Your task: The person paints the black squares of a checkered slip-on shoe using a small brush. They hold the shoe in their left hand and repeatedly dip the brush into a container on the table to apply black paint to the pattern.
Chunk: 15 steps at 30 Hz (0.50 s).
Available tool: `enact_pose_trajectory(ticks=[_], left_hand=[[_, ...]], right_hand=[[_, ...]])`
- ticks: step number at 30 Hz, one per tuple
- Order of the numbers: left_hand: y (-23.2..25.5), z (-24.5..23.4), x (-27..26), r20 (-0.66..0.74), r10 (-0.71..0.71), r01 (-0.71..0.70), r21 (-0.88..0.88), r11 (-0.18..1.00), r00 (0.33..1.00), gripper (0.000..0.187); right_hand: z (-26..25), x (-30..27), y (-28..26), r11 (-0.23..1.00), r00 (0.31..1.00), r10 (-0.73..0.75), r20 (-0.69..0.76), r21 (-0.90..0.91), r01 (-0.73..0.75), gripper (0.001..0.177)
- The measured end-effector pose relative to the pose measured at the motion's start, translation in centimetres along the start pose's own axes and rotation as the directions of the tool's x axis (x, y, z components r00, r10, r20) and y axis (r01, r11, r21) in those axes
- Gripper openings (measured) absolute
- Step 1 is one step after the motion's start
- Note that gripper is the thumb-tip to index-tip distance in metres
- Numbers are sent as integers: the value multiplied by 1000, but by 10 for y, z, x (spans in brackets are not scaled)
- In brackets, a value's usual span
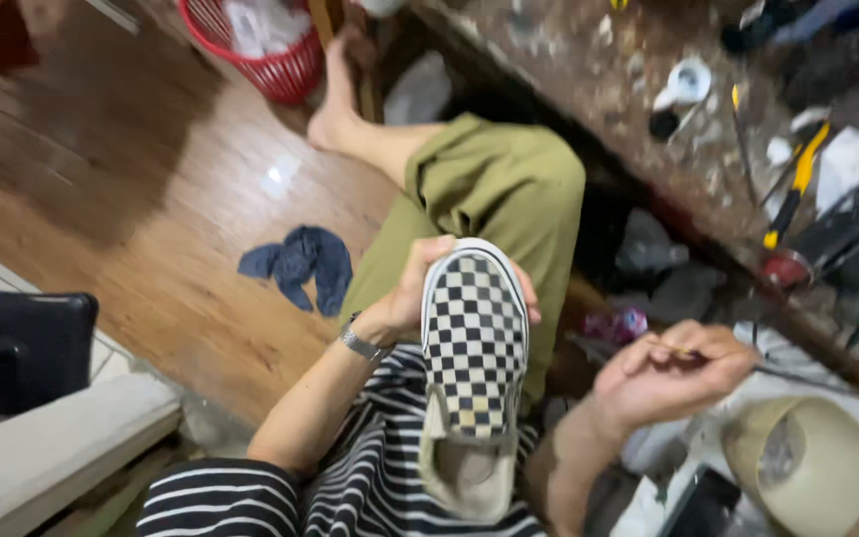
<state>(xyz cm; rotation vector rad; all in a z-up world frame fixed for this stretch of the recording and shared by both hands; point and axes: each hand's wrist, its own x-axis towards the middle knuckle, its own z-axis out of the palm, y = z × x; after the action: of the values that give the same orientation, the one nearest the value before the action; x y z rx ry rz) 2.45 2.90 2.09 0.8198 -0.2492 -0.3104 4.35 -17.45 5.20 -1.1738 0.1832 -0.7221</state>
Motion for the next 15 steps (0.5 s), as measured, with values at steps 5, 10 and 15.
enact_pose_trajectory(ticks=[5, 10, 15], left_hand=[[20, -18, 17, -27, 284, -285, -64, 956, 959, 76], [23, -29, 28, -120, 490, -496, -25, 868, 864, 77], [46, -16, 28, -210, 723, -665, 288, 689, 658, 75]], right_hand=[[-38, 19, 19, 993, 994, 31, -101, -114, -42, 32], [-56, 32, 24, 996, 981, 21, -194, -77, -37, 29], [-55, 33, 18, 987, 966, 52, -253, -133, -88, 26]])
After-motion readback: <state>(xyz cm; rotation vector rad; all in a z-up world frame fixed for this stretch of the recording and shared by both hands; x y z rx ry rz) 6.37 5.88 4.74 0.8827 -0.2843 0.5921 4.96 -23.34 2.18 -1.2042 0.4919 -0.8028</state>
